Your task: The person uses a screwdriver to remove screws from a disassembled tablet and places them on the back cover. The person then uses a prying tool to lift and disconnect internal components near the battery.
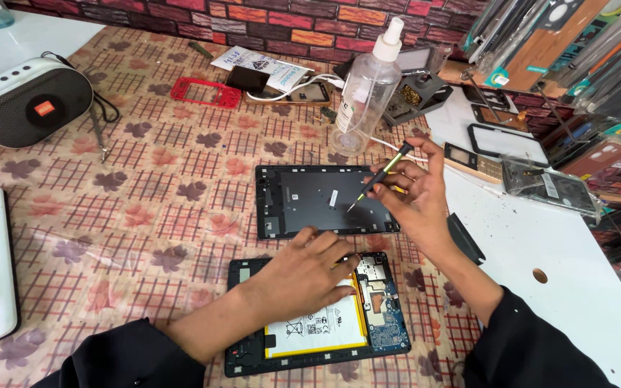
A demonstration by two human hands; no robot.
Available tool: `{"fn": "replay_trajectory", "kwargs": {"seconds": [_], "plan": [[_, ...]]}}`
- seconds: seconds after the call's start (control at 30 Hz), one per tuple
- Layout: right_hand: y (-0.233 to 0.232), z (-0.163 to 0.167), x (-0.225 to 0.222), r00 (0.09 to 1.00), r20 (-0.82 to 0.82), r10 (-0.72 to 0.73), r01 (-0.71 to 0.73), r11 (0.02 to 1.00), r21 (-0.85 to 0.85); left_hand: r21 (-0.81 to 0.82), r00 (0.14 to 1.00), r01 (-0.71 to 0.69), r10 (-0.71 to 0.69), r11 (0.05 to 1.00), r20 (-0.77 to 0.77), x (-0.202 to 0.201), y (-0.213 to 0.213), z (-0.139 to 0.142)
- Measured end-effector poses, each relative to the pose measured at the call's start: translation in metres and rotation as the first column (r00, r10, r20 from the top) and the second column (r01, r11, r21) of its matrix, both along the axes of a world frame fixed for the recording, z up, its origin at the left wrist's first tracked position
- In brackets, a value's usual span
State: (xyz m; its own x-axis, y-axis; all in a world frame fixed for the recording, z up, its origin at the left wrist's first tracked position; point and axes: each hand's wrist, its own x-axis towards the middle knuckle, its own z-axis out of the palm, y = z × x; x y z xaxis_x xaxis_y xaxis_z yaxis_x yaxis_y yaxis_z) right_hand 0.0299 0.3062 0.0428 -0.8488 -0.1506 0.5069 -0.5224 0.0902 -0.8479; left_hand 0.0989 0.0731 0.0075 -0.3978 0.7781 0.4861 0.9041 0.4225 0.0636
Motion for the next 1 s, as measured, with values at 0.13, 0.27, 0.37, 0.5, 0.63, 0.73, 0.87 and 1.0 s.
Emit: {"fn": "replay_trajectory", "kwargs": {"seconds": [0.13,0.27,0.37,0.5,0.63,0.73,0.87,1.0], "plan": [[-0.010,-0.003,-0.008,0.999,-0.037,-0.012,0.012,1.000,0.015,-0.045,0.998,-0.024,0.021,0.999,-0.063,0.007,0.002,-0.004],[-0.017,-0.008,-0.009,0.997,-0.073,-0.019,0.025,0.996,0.082,-0.027,1.000,-0.008,0.008,1.000,-0.008,0.011,0.004,-0.007],[-0.018,-0.009,-0.008,0.999,-0.041,-0.004,0.007,0.998,0.069,0.038,0.997,0.023,-0.025,0.999,0.067,0.008,0.001,-0.006],[-0.017,-0.009,-0.008,0.997,-0.075,-0.011,0.015,0.998,0.062,0.061,0.995,0.044,-0.049,0.997,0.090,0.006,-0.001,-0.004],[-0.016,-0.011,-0.008,0.999,-0.049,0.001,0.002,0.999,0.049,0.037,0.987,0.067,-0.072,0.997,0.144,0.002,-0.005,0.000],[-0.017,-0.013,-0.008,0.999,-0.044,-0.009,0.010,0.999,0.041,0.032,0.985,0.075,-0.079,0.997,0.155,0.001,-0.006,0.000],[-0.015,-0.013,-0.007,0.998,-0.055,-0.024,0.025,0.999,0.027,0.057,0.986,0.082,-0.089,0.995,0.138,0.000,-0.006,-0.001],[-0.014,-0.013,-0.006,0.998,-0.047,-0.039,0.041,0.998,0.043,0.072,0.984,0.085,-0.095,0.994,0.150,-0.001,-0.006,-0.002]]}}
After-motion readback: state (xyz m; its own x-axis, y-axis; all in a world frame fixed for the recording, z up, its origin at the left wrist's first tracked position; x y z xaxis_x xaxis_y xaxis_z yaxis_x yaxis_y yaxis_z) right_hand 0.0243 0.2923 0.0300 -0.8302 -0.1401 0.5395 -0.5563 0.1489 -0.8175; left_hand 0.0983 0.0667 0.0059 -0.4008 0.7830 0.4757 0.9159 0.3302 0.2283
